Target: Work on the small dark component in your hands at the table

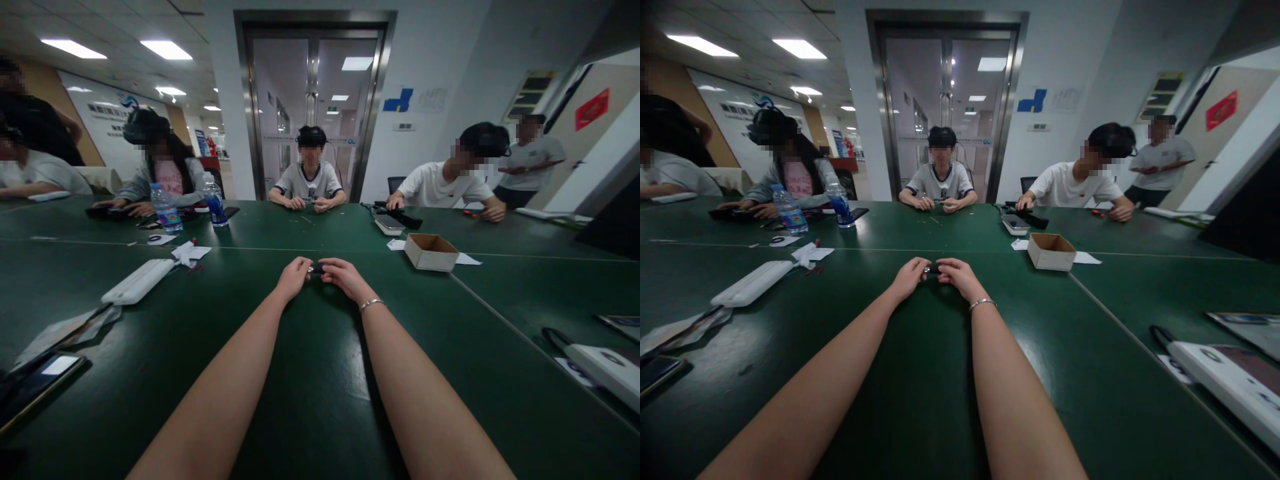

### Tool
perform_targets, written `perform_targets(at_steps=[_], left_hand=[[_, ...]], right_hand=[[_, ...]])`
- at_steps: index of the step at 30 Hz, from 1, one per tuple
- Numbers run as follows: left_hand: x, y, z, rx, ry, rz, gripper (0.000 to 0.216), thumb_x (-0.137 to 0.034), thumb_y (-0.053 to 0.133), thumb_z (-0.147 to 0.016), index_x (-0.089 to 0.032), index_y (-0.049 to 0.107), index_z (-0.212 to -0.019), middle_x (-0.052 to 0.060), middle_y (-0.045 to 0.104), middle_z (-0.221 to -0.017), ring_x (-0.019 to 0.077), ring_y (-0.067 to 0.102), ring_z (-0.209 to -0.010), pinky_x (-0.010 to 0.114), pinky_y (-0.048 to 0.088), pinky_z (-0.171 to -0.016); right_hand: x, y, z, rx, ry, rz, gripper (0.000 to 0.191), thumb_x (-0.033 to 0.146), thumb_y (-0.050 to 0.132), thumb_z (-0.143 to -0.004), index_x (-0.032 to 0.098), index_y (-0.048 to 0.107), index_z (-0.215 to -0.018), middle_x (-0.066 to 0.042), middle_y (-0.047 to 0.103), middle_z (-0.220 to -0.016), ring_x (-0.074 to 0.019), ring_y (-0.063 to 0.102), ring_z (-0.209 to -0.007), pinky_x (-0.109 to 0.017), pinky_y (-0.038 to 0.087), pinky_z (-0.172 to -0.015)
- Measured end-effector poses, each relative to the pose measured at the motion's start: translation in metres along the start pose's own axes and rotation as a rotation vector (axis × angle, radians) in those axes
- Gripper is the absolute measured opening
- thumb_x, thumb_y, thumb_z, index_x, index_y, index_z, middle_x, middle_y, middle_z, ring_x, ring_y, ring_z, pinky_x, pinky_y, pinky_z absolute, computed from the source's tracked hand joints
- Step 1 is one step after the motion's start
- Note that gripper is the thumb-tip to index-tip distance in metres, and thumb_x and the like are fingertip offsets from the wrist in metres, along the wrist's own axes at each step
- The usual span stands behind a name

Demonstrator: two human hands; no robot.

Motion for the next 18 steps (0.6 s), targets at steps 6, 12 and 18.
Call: perform_targets(at_steps=[6,12,18], left_hand=[[0.0021,-0.0010,-0.0006,-0.013,0.011,-0.001,0.025,-0.032,0.050,-0.082,-0.019,0.060,-0.100,0.000,0.059,-0.072,0.0129,0.054,-0.068,0.024,0.041,-0.063],[0.0008,-0.0024,0.0008,-0.021,0.039,-0.031,0.024,-0.029,0.049,-0.082,-0.020,0.061,-0.102,0.002,0.062,-0.082,0.0128,0.056,-0.073,0.023,0.041,-0.065],[0.0039,-0.0002,0.0012,-0.001,0.012,-0.048,0.027,-0.037,0.044,-0.086,-0.020,0.061,-0.100,0.000,0.059,-0.070,0.0127,0.054,-0.064,0.024,0.041,-0.062]], right_hand=[[-0.0005,0.0008,-0.0005,0.012,-0.012,0.007,0.017,0.005,0.068,-0.073,0.013,0.070,-0.088,-0.004,0.067,-0.072,-0.0087,0.061,-0.055,-0.017,0.054,-0.053],[-0.0005,0.0004,0.0008,-0.002,-0.009,0.024,0.018,0.005,0.068,-0.073,0.013,0.070,-0.088,-0.004,0.066,-0.071,-0.0087,0.061,-0.054,-0.017,0.054,-0.053],[0.0001,0.0008,0.0012,-0.001,-0.008,0.025,0.017,0.005,0.067,-0.074,0.013,0.069,-0.088,-0.005,0.067,-0.075,-0.0085,0.061,-0.054,-0.016,0.054,-0.053]])
Point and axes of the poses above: each hand's wrist, its own z-axis away from the middle knuckle, its own y-axis out of the palm, x = y × z, the point moved 9 cm from there along -z, towards the middle knuckle
